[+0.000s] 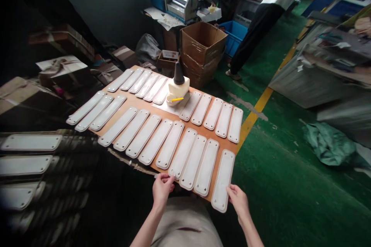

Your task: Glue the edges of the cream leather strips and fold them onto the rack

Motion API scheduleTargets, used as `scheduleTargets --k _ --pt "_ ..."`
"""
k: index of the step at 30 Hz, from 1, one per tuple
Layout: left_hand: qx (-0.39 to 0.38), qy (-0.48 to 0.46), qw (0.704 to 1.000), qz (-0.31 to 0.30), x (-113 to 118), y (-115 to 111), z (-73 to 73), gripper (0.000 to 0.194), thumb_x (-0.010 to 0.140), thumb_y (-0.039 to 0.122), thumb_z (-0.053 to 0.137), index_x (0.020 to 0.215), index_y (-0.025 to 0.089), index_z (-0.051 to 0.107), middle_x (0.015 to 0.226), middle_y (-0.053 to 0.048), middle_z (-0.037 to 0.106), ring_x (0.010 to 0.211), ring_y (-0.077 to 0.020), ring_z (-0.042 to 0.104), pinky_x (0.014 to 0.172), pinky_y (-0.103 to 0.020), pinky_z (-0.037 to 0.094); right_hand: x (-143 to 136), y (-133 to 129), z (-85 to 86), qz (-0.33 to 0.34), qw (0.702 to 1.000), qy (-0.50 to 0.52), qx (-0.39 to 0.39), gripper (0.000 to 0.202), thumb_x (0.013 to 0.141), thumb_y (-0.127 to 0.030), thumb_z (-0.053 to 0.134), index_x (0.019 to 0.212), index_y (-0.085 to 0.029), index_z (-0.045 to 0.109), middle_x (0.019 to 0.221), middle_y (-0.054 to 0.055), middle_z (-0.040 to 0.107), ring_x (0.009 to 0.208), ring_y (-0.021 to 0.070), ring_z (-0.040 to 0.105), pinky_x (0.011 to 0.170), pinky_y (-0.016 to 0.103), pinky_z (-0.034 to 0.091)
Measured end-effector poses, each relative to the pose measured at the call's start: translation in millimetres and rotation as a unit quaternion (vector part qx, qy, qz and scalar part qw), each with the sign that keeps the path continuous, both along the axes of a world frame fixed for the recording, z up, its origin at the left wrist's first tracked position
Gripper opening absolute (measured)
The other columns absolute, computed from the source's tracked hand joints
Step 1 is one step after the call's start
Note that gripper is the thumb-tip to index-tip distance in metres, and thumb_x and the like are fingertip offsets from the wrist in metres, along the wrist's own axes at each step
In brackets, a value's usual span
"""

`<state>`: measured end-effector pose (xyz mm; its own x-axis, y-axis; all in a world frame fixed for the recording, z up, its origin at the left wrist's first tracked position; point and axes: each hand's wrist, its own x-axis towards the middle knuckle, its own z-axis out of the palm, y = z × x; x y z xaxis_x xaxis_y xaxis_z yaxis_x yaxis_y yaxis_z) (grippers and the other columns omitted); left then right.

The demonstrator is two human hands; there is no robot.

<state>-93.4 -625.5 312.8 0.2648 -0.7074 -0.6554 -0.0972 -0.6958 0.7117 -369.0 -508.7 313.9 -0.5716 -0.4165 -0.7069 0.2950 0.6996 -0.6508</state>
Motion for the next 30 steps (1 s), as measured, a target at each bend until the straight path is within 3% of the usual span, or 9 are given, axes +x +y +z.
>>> scheduleTargets --k 4,7,11,14,18,23,27,30 --pt "0.011 0.072 0.994 0.086 -5.7 -2.0 12.7 0.028 0.060 0.027 0.078 0.066 0.016 0.053 0.048 0.006 0.052 0.039 -0.0072 0.049 0.038 -0.016 0.035 -14.4 19.1 9.9 -0.049 0.998 -0.019 -0.033 0.041 0.049 -0.043 0.081 0.076 -0.017 0.066 0.066 0.004 0.070 0.069 0.0273 0.069 0.055 0.031 0.055" --pt "0.021 0.099 0.989 0.112 -3.8 0.7 20.9 0.028 0.060 0.027 0.079 0.064 0.015 0.054 0.054 0.003 0.057 0.049 -0.0090 0.057 0.047 -0.018 0.045 -13.7 28.3 15.8 -0.082 0.984 -0.123 -0.095 0.041 0.055 -0.039 0.083 0.088 -0.020 0.067 0.080 0.003 0.073 0.080 0.0274 0.070 0.065 0.033 0.059" --pt "0.031 0.141 0.978 0.148 -2.0 5.3 28.9 0.028 0.065 0.023 0.077 0.066 0.017 0.049 0.058 0.004 0.056 0.056 -0.0094 0.062 0.063 -0.024 0.055 1.6 21.1 17.7 -0.098 0.959 -0.230 -0.135 0.040 0.060 -0.036 0.082 0.093 -0.019 0.067 0.090 0.004 0.074 0.095 0.0284 0.069 0.079 0.038 0.060" --pt "0.052 0.167 0.973 0.151 -4.2 5.1 32.9 0.021 0.069 0.019 0.073 0.075 0.016 0.053 0.063 0.001 0.061 0.057 -0.0096 0.062 0.062 -0.024 0.055 13.1 11.9 14.8 -0.084 0.949 -0.266 -0.147 0.044 0.063 -0.041 0.080 0.099 -0.018 0.068 0.098 0.006 0.073 0.105 0.0297 0.065 0.085 0.041 0.058" --pt "0.074 0.192 0.971 0.121 -10.1 3.5 37.6 0.019 0.065 0.015 0.072 0.079 0.013 0.060 0.067 -0.005 0.066 0.054 -0.0101 0.061 0.056 -0.022 0.051 22.8 5.5 13.5 -0.087 0.957 -0.247 -0.122 0.044 0.060 -0.038 0.084 0.097 -0.020 0.069 0.098 0.005 0.074 0.107 0.0299 0.065 0.088 0.040 0.057" --pt "0.060 0.172 0.977 0.111 -18.7 7.8 41.2 0.014 0.064 0.015 0.069 0.073 0.014 0.059 0.067 -0.002 0.064 0.059 -0.0090 0.060 0.062 -0.021 0.050 33.3 -3.0 22.1 -0.068 0.967 -0.227 -0.095 0.052 0.058 -0.042 0.084 0.102 -0.018 0.069 0.103 0.008 0.073 0.106 0.0321 0.065 0.087 0.040 0.058" --pt "0.056 0.138 0.983 0.105 -26.6 7.1 43.3 0.013 0.065 0.016 0.068 0.071 0.016 0.056 0.068 0.000 0.059 0.063 -0.0092 0.057 0.061 -0.020 0.048 39.7 -10.8 27.6 -0.032 0.975 -0.209 -0.068 0.069 0.054 -0.044 0.086 0.112 -0.012 0.065 0.108 0.013 0.072 0.108 0.0342 0.064 0.088 0.040 0.057" --pt "0.059 0.106 0.986 0.115 -35.1 9.3 53.2 0.018 0.061 0.015 0.070 0.066 0.017 0.052 0.064 0.003 0.053 0.060 -0.0100 0.054 0.055 -0.020 0.046 44.2 -9.1 32.3 0.036 0.989 -0.134 -0.046 0.082 0.052 -0.057 0.083 0.117 -0.011 0.063 0.106 0.015 0.072 0.103 0.0373 0.065 0.081 0.043 0.060"
